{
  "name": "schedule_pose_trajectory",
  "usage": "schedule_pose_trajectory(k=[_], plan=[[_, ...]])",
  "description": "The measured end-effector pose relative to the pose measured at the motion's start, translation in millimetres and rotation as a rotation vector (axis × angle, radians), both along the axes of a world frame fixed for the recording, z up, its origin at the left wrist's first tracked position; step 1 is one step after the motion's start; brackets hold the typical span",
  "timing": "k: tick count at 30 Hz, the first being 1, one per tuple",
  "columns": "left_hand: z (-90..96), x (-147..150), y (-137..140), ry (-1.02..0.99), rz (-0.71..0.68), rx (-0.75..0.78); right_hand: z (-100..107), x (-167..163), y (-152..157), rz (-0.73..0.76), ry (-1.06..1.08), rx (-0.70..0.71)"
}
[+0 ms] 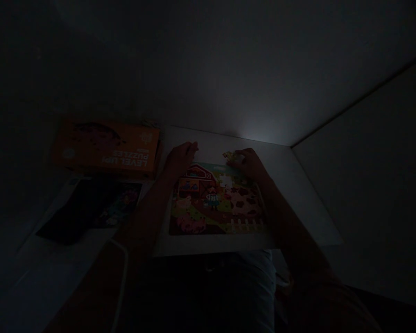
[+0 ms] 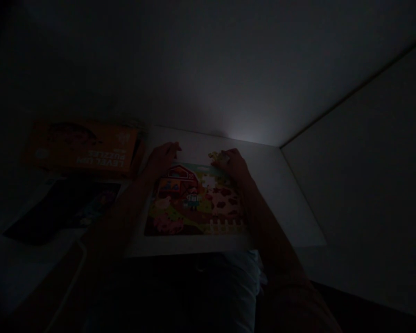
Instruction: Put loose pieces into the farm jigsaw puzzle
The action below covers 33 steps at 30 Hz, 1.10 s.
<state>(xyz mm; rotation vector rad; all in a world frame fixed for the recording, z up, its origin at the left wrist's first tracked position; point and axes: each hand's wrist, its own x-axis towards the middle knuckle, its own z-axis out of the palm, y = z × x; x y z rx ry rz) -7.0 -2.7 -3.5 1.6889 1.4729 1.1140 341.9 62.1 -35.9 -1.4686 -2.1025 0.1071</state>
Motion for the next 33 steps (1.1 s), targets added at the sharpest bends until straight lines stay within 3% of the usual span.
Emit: schedule_pose_trajectory(k=[3,7,13,16,26,33], plan=[[1.3,0.0,-0.3,0.008,-0.001,-0.001,1.4,-7.5,-0.6,-0.015,0.000,0.005],[3.0,1.0,-1.5,0.007,-0.001,-0.020,20.1,-10.7,-10.8,0.038,0.023,-0.117],[-2.4,1.6,1.2,-0.035,0.016,0.016,51.0,-2.8,-60.8,0.389,-0.049,-0.203],[-5.0,0.4,3.4,-0.044,0.016,0.007,55.2,-4.0,-86.5,0.456,-0.157,-0.252],[-8.3,-1.0,8.5,-0.036,0.038,0.003,33.1,-53.9,-178.5,0.168,-0.185,-0.229],[-2.1,-1.9,10.1,0.092,0.045,0.032,36.5,-70.0,-189.3,0.082,-0.169,-0.166]])
